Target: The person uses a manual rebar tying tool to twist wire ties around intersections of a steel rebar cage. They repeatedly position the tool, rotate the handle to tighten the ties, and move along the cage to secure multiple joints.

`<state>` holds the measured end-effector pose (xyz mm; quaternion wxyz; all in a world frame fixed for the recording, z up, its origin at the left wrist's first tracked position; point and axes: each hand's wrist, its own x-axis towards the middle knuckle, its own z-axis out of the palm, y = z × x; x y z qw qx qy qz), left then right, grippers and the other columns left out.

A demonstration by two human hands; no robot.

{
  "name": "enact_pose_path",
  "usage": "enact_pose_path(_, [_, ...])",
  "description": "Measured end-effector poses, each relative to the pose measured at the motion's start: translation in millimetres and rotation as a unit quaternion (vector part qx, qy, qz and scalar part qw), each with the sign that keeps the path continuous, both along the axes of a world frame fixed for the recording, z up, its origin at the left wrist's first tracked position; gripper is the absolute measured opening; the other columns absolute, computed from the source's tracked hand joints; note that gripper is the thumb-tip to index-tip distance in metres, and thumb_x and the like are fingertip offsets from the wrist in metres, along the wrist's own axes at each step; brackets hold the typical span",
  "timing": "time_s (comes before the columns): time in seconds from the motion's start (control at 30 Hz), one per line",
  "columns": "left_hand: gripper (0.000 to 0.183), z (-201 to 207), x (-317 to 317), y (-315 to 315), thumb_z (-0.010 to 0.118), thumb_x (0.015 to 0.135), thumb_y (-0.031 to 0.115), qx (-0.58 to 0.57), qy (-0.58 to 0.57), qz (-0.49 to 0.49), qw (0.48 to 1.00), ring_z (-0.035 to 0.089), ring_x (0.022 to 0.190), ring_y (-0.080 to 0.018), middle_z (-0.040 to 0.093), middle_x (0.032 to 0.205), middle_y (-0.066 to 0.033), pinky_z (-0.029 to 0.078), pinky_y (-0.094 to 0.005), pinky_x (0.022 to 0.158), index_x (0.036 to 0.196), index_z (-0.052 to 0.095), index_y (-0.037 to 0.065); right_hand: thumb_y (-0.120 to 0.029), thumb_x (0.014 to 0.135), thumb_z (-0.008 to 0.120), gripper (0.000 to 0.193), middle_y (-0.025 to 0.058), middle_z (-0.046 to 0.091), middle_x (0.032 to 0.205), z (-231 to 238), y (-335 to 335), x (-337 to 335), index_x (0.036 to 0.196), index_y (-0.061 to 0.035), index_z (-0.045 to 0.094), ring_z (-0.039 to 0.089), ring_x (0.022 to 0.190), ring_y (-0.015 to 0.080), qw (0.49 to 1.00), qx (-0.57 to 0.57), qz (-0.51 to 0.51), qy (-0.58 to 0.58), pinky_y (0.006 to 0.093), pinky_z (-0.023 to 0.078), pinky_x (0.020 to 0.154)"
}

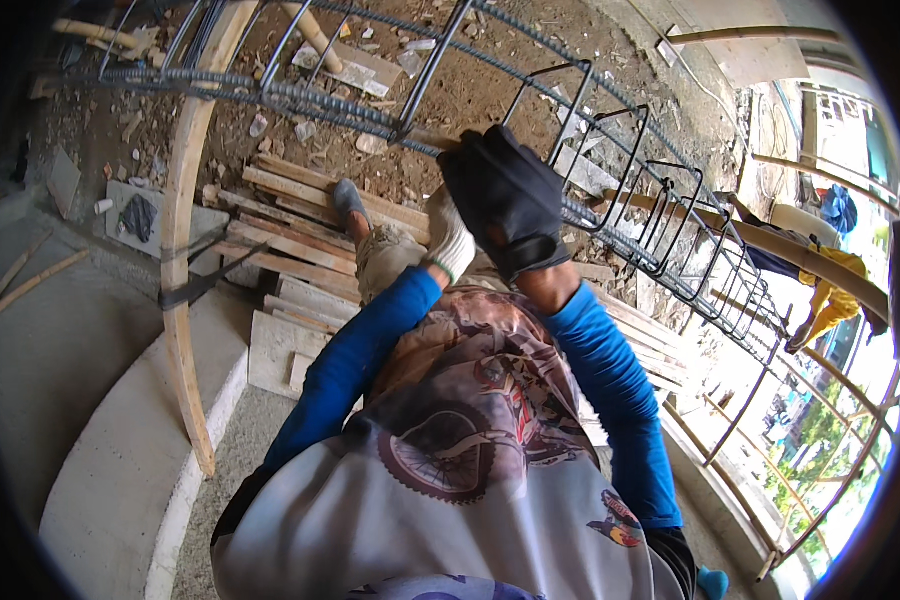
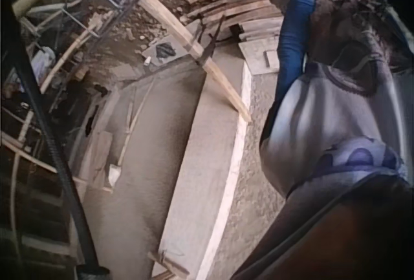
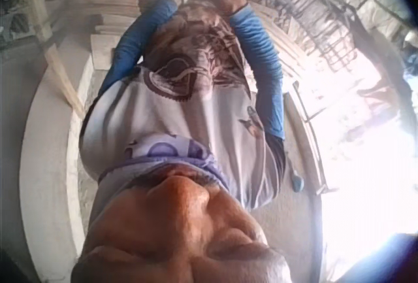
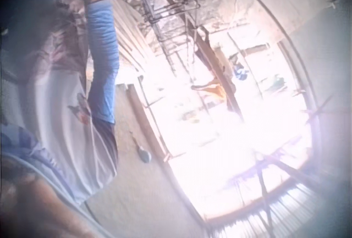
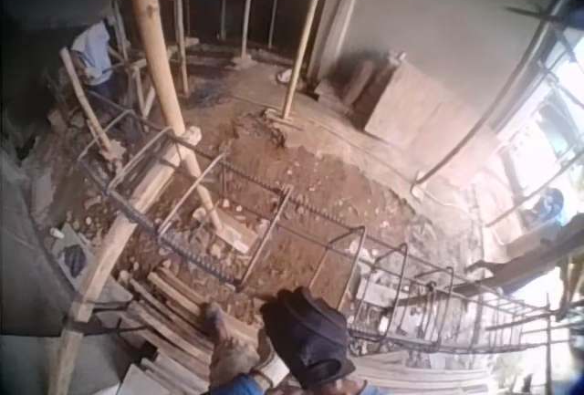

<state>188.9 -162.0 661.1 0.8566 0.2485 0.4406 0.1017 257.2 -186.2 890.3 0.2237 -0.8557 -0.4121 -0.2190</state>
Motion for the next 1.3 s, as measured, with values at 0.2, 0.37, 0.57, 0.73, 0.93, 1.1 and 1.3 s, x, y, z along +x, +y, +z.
enact_pose_path(0.2, [0.025, 129, -35, 83, 0.061, 0.101, 0.023, 0.26, -0.05, -0.136, 0.955, 0.052, 0.076, -0.0058, 0.058, 0.086, 0.0053, 0.045, -0.0256, 0.068, 0.113, 0.071, 0.004, -0.017, 0.079, 0.072, 0.033, 0.0108, 0.068, 0.113, -4, 1, -22, 0.111, -0.0116, 0.073, 0.067, 0.101, 0.0318, 0.991, 0.033, -0.079, 0.106, 0.0422, 0.057, 0.076])
enact_pose_path(0.37, [0.029, 178, -6, 103, 0.063, 0.1, 0.02, 0.168, 0.006, -0.172, 0.971, 0.055, 0.077, -0.0046, 0.062, 0.089, 0.0051, 0.044, -0.0219, 0.069, 0.121, 0.07, 0.002, -0.021, 0.084, 0.073, 0.041, 0.0161, 0.068, 0.127, -10, 4, -33, 0.123, -0.0087, 0.07, 0.069, 0.11, 0.0351, 0.98, 0.083, -0.119, 0.133, 0.0443, 0.059, 0.081])
enact_pose_path(0.57, [0.027, 191, 14, 101, 0.053, 0.107, 0.022, 0.105, -0.063, -0.22, 0.968, 0.068, 0.105, -0.0131, 0.071, 0.111, -0.0032, 0.055, -0.0299, 0.097, 0.117, 0.068, 0.002, -0.024, 0.086, 0.076, 0.054, 0.0201, 0.068, 0.128, -22, 15, -44, 0.135, -0.0061, 0.065, 0.072, 0.098, 0.0364, 0.954, 0.084, -0.205, 0.201, 0.0443, 0.06, 0.079])
enact_pose_path(0.73, [0.016, 194, 15, 101, 0.054, 0.106, 0.019, 0.044, -0.027, -0.187, 0.981, 0.065, 0.098, -0.0107, 0.067, 0.102, 0.0015, 0.054, -0.0294, 0.095, 0.108, 0.067, 0.008, -0.025, 0.089, 0.073, 0.05, 0.0205, 0.067, 0.134, -27, 20, -50, 0.136, -0.0075, 0.066, 0.074, 0.09, 0.033, 0.944, 0.065, -0.227, 0.231, 0.0426, 0.059, 0.076])
enact_pose_path(0.93, [0.014, 190, 14, 101, 0.056, 0.107, 0.018, 0.092, -0.003, -0.179, 0.979, 0.062, 0.087, -0.0088, 0.061, 0.091, 0.0059, 0.054, -0.0301, 0.087, 0.095, 0.061, 0.013, -0.024, 0.089, 0.071, 0.052, 0.0214, 0.065, 0.142, -33, 19, -55, 0.138, -0.0079, 0.066, 0.075, 0.091, 0.0299, 0.947, 0.083, -0.226, 0.213, 0.0399, 0.06, 0.077])
enact_pose_path(1.1, [0.018, 191, 17, 98, 0.054, 0.109, 0.02, 0.082, -0.002, -0.169, 0.982, 0.062, 0.087, -0.0082, 0.061, 0.09, 0.0059, 0.053, -0.0291, 0.088, 0.093, 0.062, 0.015, -0.022, 0.089, 0.071, 0.052, 0.0205, 0.064, 0.146, -34, 17, -54, 0.138, -0.008, 0.066, 0.075, 0.092, 0.0269, 0.951, 0.093, -0.224, 0.192, 0.0392, 0.06, 0.077])
enact_pose_path(1.3, [0.025, 203, 20, 101, 0.055, 0.109, 0.021, 0.12, -0.005, -0.218, 0.969, 0.041, 0.055, -0.006, 0.044, 0.067, 0.0071, 0.036, -0.0256, 0.051, 0.084, 0.056, 0.017, -0.017, 0.087, 0.079, 0.04, 0.0151, 0.072, 0.133, -3, -19, -48, 0.125, -0.0066, 0.074, 0.076, 0.097, 0.0304, 0.959, 0.099, -0.198, 0.179, 0.0386, 0.061, 0.084])
